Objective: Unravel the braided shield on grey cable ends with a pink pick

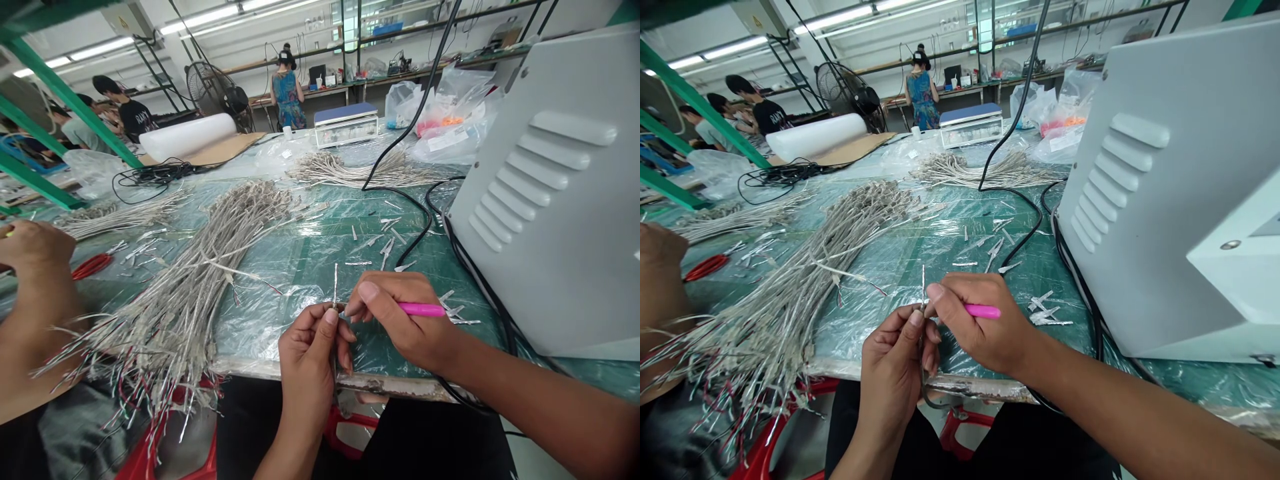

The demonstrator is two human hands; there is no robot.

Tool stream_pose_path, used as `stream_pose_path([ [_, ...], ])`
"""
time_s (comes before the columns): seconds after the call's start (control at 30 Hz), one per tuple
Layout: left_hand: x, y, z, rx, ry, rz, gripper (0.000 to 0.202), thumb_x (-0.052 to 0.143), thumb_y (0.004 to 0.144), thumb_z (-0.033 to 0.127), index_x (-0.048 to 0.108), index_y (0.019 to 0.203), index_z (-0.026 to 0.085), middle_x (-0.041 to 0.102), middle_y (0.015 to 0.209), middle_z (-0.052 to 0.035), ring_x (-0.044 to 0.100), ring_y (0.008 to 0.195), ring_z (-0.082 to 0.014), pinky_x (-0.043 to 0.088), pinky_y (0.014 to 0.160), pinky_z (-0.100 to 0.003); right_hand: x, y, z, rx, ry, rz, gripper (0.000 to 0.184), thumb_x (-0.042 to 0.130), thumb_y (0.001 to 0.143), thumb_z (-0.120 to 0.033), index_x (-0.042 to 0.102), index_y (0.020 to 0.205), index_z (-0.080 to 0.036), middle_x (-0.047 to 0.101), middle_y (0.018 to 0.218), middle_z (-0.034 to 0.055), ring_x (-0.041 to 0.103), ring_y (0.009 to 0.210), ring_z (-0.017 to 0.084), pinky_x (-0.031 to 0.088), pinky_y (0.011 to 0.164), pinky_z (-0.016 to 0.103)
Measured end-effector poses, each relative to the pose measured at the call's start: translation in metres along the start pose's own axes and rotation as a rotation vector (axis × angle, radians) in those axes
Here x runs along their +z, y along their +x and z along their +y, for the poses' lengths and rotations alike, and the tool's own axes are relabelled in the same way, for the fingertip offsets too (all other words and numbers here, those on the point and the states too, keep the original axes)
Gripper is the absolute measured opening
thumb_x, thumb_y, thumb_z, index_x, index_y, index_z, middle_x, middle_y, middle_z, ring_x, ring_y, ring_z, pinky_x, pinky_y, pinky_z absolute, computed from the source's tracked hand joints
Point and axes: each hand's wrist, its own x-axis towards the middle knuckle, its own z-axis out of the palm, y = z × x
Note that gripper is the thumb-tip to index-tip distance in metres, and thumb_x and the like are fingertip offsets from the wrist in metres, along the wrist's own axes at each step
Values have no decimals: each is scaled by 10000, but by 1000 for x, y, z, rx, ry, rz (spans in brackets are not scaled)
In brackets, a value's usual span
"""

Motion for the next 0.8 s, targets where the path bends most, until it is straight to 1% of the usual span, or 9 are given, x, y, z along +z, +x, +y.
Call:
stream_pose_path([
  [0.13,2,0,2,9,-8,29,144,628,886,285,642,857,145,618,612,20,446,383,-56,399,380,-182,0,1,1,3,0,-2,382,397,998,-237,641,720,-145,616,644,19,557,581,106,440,580,253],
  [0.27,2,1,2,-5,-18,16,145,642,875,292,645,854,149,623,616,17,453,388,-58,400,384,-182,-1,1,1,3,9,-2,381,398,999,-245,635,715,-156,614,643,15,560,581,109,447,580,254],
  [0.5,3,0,1,-1,-25,48,151,647,865,290,657,833,143,613,601,16,441,378,-56,390,373,-179,0,0,1,47,13,-18,393,390,1008,-275,642,728,-163,625,659,21,564,585,117,459,580,262],
  [0.8,4,0,3,11,-20,48,157,663,851,289,677,815,137,610,589,13,449,372,-61,393,371,-191,2,0,2,128,84,-16,422,390,1016,-328,658,737,-161,631,663,18,579,580,114,468,569,249],
])
